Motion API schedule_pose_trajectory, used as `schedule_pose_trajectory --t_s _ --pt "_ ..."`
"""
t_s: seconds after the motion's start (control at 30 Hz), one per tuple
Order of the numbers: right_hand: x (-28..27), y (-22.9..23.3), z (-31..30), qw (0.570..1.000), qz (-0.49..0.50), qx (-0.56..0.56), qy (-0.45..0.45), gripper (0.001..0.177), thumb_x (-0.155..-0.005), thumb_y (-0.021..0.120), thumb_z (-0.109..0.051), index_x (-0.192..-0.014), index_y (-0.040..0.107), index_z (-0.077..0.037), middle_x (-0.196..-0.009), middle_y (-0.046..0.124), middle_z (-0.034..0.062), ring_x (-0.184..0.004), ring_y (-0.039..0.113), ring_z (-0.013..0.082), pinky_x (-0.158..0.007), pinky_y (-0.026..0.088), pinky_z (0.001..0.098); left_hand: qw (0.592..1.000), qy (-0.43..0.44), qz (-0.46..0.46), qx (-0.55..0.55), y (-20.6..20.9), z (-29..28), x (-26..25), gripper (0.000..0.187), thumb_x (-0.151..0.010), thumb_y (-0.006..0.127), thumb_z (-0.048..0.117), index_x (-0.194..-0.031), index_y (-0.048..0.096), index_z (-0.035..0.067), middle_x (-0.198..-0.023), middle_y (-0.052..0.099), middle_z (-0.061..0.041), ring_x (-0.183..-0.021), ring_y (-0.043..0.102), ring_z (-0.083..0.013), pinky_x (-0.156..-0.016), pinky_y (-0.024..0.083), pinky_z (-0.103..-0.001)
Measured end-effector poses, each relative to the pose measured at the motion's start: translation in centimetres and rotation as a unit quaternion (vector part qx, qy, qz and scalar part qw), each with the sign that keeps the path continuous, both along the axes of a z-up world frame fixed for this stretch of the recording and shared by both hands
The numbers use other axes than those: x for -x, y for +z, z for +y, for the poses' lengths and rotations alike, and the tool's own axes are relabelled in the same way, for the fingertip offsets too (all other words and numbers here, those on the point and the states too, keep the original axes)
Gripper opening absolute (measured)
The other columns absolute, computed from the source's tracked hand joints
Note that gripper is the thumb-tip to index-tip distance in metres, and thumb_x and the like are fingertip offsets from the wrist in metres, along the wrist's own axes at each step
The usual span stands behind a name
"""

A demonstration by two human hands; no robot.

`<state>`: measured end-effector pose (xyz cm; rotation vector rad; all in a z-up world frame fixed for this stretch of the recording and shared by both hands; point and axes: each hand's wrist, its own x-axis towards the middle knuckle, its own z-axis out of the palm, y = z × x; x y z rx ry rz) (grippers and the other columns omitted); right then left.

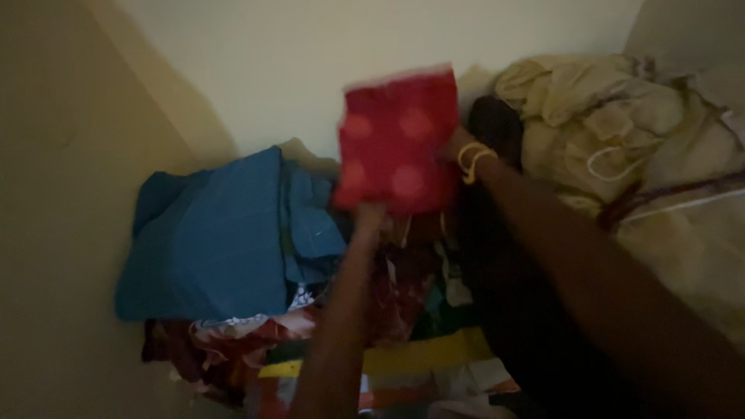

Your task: The person folds several pieces of bedding and towels by hand and stacks them on a shelf. They pick up items from a chair and a basket, fold them, and place them in a growing stack.

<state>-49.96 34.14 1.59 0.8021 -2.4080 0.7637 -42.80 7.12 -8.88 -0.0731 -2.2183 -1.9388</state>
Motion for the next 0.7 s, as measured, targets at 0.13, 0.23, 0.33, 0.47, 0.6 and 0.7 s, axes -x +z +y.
schedule_pose_trajectory --t_s 0.13,0.23,0.33,0.47,0.6,0.7 --pt "0.6 -2.9 -4.6 0.961 -0.163 -0.052 -0.218 0.106 -0.085 0.075 -0.042 -0.169 0.022 -0.006 -0.153 0.047 0.0286 -0.14 0.044 0.0486 -0.117 0.039 0.0534 0.952 0.025 -0.019 0.305 -4.9 1.7 -1.0 0.039 -0.077 0.071 0.03 -0.111 0.068 0.012 -0.106 0.074 -0.009 -0.094 0.07 -0.0292 -0.08 0.059 -0.048" --pt "-0.4 -2.6 -7.8 0.962 -0.084 -0.148 -0.212 0.088 -0.088 0.065 -0.057 -0.162 0.032 -0.023 -0.168 0.021 0.0194 -0.151 0.016 0.0508 -0.12 0.021 0.0651 0.906 0.067 -0.04 0.417 -2.4 1.8 -2.3 0.03 -0.096 0.064 0.038 -0.109 0.073 0.013 -0.112 0.074 -0.013 -0.106 0.07 -0.032 -0.094 0.057 -0.048" --pt "-1.4 -2.6 -9.3 0.956 -0.091 -0.181 -0.213 0.085 -0.091 0.05 -0.071 -0.162 0.029 -0.029 -0.172 0.011 0.0136 -0.155 0.004 0.0494 -0.117 0.01 0.0764 0.865 0.092 0.083 0.486 1.6 1.5 -2.2 0.035 -0.096 0.063 0.04 -0.121 0.068 0.017 -0.124 0.068 -0.014 -0.119 0.062 -0.0345 -0.105 0.049 -0.053" --pt "-1.4 -5.2 -8.7 0.948 -0.181 -0.197 -0.173 0.093 -0.086 0.042 -0.08 -0.162 0.021 -0.03 -0.171 0.003 0.0083 -0.153 -0.004 0.05 -0.112 0.002 0.0797 0.751 0.155 0.277 0.579 0.9 2.3 -2.4 0.048 -0.094 0.059 0.032 -0.141 0.057 0.019 -0.137 0.06 -0.015 -0.128 0.054 -0.0374 -0.105 0.038 -0.066" --pt "1.6 -7.9 -8.8 0.919 -0.261 -0.266 -0.126 0.094 -0.085 0.039 -0.084 -0.162 0.027 -0.031 -0.173 0.008 0.0069 -0.157 0.005 0.0432 -0.114 0.008 0.0791 0.713 0.219 0.224 0.628 -4.8 3.2 -2.8 0.062 -0.092 0.055 0.03 -0.153 0.048 0.02 -0.147 0.055 -0.015 -0.137 0.047 -0.0385 -0.109 0.028 -0.075" --pt "3.1 -9.7 -8.8 0.897 -0.282 -0.302 -0.155 0.094 -0.085 0.04 -0.083 -0.163 0.025 -0.034 -0.174 0.01 0.0051 -0.158 0.007 0.0444 -0.115 0.006 0.0814 0.707 0.222 0.168 0.65 -7.6 4.3 -2.3 0.067 -0.091 0.055 0.032 -0.156 0.045 0.016 -0.15 0.053 -0.014 -0.141 0.044 -0.0387 -0.113 0.024 -0.073"
